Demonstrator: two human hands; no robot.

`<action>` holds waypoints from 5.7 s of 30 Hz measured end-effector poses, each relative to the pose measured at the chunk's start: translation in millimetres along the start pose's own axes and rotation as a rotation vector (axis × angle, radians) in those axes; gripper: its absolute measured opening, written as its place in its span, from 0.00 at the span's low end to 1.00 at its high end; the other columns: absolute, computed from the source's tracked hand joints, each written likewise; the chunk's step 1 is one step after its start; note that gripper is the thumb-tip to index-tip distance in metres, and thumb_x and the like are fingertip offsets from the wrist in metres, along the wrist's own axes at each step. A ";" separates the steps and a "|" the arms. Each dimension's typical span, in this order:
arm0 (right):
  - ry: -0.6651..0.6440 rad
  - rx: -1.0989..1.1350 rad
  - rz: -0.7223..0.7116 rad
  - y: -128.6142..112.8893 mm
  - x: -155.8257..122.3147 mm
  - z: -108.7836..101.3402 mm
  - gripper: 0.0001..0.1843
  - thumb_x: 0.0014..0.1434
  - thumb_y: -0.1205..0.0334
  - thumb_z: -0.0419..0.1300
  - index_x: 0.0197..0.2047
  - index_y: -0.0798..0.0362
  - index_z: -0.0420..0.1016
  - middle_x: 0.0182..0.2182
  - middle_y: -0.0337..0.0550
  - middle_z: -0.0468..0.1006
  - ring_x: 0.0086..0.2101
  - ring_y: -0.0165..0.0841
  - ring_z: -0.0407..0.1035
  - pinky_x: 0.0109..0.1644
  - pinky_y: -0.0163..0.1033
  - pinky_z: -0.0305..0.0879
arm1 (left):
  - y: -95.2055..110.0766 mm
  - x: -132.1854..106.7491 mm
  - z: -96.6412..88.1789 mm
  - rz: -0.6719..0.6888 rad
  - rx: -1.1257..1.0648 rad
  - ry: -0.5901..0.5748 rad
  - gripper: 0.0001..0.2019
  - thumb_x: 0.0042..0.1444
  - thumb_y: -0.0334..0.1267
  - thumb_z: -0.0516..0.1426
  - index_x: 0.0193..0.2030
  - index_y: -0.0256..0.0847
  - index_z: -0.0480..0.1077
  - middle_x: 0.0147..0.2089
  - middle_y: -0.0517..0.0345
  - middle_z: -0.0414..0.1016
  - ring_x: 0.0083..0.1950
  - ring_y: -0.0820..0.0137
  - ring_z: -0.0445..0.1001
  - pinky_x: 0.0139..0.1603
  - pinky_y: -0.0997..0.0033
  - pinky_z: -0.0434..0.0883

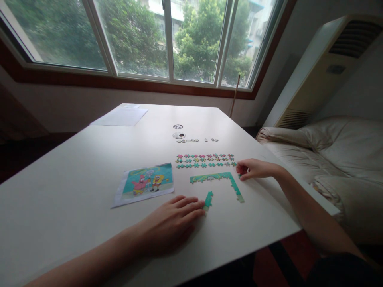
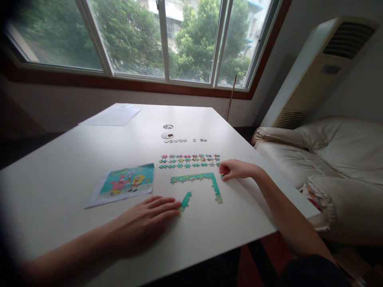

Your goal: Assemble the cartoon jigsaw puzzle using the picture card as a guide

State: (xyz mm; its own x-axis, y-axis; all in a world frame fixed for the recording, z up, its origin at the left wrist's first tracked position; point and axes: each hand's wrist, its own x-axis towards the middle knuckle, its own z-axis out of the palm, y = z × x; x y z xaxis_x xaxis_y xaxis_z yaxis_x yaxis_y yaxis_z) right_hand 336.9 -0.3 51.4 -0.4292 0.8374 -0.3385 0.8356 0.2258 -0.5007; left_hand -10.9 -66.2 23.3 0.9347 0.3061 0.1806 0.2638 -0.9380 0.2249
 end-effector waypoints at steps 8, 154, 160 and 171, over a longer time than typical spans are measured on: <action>-0.010 -0.039 0.005 -0.1 -0.2 -1.8 0.14 0.47 0.55 0.61 0.34 0.57 0.72 0.26 0.39 0.68 0.28 0.29 0.61 0.32 0.34 0.58 | -0.1 -1.5 0.6 0.002 -0.004 0.022 0.19 0.58 0.31 0.48 0.56 0.42 0.59 0.60 0.52 0.64 0.59 0.61 0.63 0.57 0.60 0.62; 0.365 -0.293 -0.335 -105.1 51.5 79.3 0.06 0.60 0.62 0.54 0.36 0.54 0.70 0.33 0.43 0.73 0.34 0.32 0.67 0.37 0.35 0.60 | -38.1 -0.1 6.0 -0.337 0.143 0.201 0.13 0.62 0.36 0.47 0.52 0.43 0.64 0.50 0.51 0.69 0.48 0.60 0.65 0.50 0.55 0.61; 0.417 -0.285 -0.370 -103.4 50.5 79.5 0.06 0.59 0.62 0.55 0.39 0.53 0.71 0.32 0.41 0.72 0.33 0.31 0.66 0.37 0.35 0.60 | -37.3 0.5 5.8 -0.324 0.154 0.190 0.14 0.62 0.35 0.47 0.52 0.45 0.65 0.49 0.51 0.68 0.48 0.60 0.65 0.49 0.55 0.61; 0.372 -0.460 -0.485 -104.1 44.7 72.2 0.11 0.61 0.61 0.53 0.39 0.51 0.76 0.32 0.44 0.74 0.33 0.32 0.68 0.36 0.35 0.61 | -37.9 0.4 8.0 -0.338 0.172 0.187 0.14 0.62 0.36 0.48 0.53 0.45 0.65 0.50 0.50 0.67 0.48 0.59 0.65 0.50 0.53 0.61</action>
State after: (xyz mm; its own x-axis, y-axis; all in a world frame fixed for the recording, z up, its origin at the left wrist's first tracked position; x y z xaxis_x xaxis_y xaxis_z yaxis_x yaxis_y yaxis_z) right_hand 206.0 -22.4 30.9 -0.7086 0.6859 0.1659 0.6768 0.7271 -0.1155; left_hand -18.7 -31.8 7.2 0.7337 0.6102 0.2987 0.5985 -0.7886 0.1409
